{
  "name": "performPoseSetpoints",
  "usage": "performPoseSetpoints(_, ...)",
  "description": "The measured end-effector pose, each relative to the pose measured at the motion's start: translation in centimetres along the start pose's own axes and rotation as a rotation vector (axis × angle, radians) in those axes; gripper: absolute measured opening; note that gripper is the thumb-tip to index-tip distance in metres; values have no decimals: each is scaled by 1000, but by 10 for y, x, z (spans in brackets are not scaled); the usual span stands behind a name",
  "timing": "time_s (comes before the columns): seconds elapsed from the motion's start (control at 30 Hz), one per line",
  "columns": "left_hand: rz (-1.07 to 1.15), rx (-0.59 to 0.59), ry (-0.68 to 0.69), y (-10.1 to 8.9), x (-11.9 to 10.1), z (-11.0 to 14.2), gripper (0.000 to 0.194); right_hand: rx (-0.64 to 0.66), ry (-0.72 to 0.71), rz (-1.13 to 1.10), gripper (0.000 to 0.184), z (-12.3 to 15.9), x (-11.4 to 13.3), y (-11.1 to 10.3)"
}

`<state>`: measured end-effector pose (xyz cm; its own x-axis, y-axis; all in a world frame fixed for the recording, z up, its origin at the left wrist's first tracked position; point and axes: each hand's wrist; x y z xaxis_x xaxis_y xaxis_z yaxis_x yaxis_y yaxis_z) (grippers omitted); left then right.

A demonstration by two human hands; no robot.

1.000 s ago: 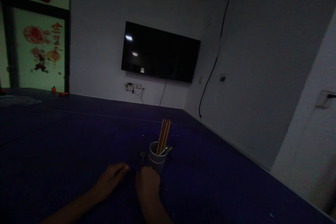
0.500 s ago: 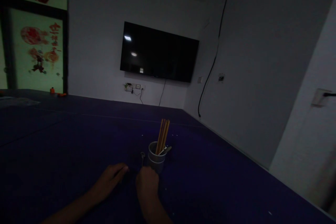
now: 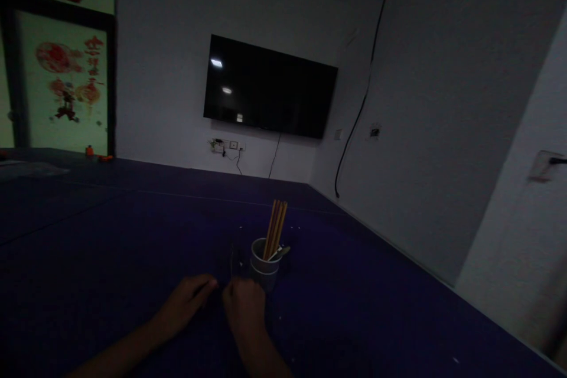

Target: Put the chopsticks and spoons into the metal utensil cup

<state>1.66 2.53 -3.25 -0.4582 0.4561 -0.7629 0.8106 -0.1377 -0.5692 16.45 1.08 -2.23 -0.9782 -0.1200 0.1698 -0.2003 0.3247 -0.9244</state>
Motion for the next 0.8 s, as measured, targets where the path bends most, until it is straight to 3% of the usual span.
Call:
performPoseSetpoints(0.2,91,-59,12,-2,-4,3,50,-58,-290,-226,27,5,7,-3)
performPoseSetpoints(0.47,169,-161,3,-6,-3,1,46,-21,-336,-366,30,7,11,-7)
performPoseSetpoints(0.63,311,-243,-104,-11,-5,-1,44,-51,-390,-460,40,9,12,-5)
performPoseSetpoints(0.8,512,-313,-185,-14,-3,-4,46,6,-548,-482,43,16,16,-10)
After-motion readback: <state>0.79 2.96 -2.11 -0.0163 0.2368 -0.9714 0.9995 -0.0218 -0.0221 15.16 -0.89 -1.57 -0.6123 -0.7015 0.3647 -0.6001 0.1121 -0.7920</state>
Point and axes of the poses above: each hand's wrist, its own z-axis away from the middle knuckle, its own y-axis out of the palm, x = y × z, and after that the axes turned 3 degrees about x, right-handed
